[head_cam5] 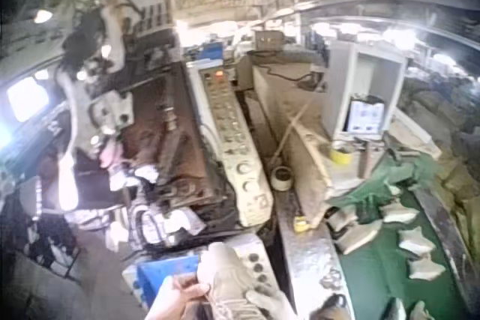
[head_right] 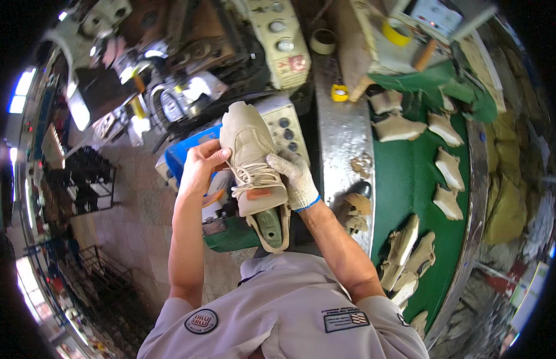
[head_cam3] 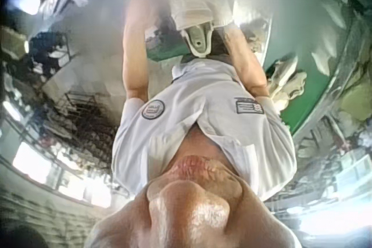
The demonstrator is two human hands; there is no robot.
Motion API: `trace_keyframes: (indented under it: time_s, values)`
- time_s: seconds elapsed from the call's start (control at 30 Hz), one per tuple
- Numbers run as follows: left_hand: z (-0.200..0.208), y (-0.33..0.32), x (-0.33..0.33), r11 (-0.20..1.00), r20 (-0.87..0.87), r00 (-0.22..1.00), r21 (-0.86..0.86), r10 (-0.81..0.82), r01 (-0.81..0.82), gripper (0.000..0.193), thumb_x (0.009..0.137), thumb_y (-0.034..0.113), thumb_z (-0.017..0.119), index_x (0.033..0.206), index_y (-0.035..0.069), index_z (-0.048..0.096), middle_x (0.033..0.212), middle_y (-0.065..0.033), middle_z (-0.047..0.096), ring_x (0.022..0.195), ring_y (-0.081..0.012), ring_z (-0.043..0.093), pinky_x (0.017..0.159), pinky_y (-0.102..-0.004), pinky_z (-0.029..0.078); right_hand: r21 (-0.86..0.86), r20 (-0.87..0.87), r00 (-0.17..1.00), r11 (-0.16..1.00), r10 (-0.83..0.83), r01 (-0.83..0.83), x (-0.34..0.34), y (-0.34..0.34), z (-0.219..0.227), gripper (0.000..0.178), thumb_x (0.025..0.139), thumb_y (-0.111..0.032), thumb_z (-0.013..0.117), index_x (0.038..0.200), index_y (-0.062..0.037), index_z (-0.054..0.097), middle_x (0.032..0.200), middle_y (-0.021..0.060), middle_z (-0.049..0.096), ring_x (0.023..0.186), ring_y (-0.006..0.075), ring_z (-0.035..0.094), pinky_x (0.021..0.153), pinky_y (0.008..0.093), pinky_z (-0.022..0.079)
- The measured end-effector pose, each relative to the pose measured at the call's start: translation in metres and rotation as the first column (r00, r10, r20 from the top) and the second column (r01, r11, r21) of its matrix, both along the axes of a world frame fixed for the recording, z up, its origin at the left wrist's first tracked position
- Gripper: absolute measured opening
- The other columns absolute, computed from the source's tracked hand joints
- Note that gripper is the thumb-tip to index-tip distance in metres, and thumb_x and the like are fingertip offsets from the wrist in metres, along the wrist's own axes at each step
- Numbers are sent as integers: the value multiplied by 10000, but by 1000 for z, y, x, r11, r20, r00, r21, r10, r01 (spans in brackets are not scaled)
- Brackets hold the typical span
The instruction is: The person places a shoe upper onto a lasting machine, operates the machine to shape the upper, and then places the finished upper onto a conveyor belt.
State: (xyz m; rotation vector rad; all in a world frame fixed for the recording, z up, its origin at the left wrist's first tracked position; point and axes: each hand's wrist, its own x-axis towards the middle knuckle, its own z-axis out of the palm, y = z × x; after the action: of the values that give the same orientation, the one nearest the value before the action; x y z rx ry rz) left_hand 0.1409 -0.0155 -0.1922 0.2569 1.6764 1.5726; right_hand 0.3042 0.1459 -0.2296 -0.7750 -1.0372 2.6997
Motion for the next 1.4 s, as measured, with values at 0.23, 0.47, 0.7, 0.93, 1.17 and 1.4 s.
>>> trace_keyframes:
  time_s: [0.23, 0.47, 0.7, 0.93, 1.17, 1.4]
  values:
    - [-24, -73, -45, 894, 1, 895, 47, 447, -446, 352, 855, -38, 725, 1198, -72, 653, 1018, -133, 729, 865, -196, 725, 761, -308, 625, 190, 25, 997, 979, 74, -78, -92, -54, 7, 349, 912, -161, 731, 1189, 36, 650, 1112, 89, 680, 969, 146, 629, 847, 294, 512]
    - [-25, -105, -88, 712, 17, 751, 307, 660, -632, 443, 829, -96, 685, 1265, -100, 608, 1175, -204, 688, 981, -258, 719, 859, -351, 611, 206, -44, 998, 978, 42, -32, -170, -85, 7, 423, 922, -192, 726, 1248, 61, 637, 1134, 110, 693, 986, 161, 651, 839, 284, 533]
    - [-46, -112, -105, 651, -23, 722, 454, 692, -609, 535, 872, -12, 708, 1355, -125, 510, 1255, -241, 661, 1088, -250, 691, 931, -309, 567, 84, -136, 990, 995, -35, 47, -213, -107, -7, 364, 897, -138, 750, 1192, 58, 662, 1064, 97, 710, 925, 159, 671, 812, 293, 551]
    - [-85, -98, -72, 735, 333, 826, 383, 455, -559, 395, 1008, 205, 559, 1297, -64, 586, 1181, -162, 690, 1006, -226, 702, 908, -348, 577, 71, -35, 995, 993, -95, 97, -218, -115, -28, 409, 900, -177, 753, 1213, 73, 666, 1107, 118, 711, 952, 175, 687, 848, 309, 557]
    - [-102, -91, -76, 723, 384, 842, 444, 380, -529, 341, 962, 160, 585, 1208, -72, 632, 1096, -164, 713, 924, -231, 724, 855, -351, 600, -65, 44, 995, 993, -93, 96, -219, -112, -19, 333, 884, -165, 782, 1094, 84, 712, 1019, 128, 735, 839, 175, 702, 769, 314, 583]
    - [-111, -95, -69, 722, 272, 838, 426, 473, -546, 372, 977, 212, 571, 1194, -80, 650, 1108, -144, 714, 934, -205, 705, 852, -309, 570, -78, 91, 993, 994, -69, 76, -214, -112, -43, 434, 892, -247, 789, 1152, 84, 682, 1087, 138, 719, 919, 204, 706, 764, 336, 587]
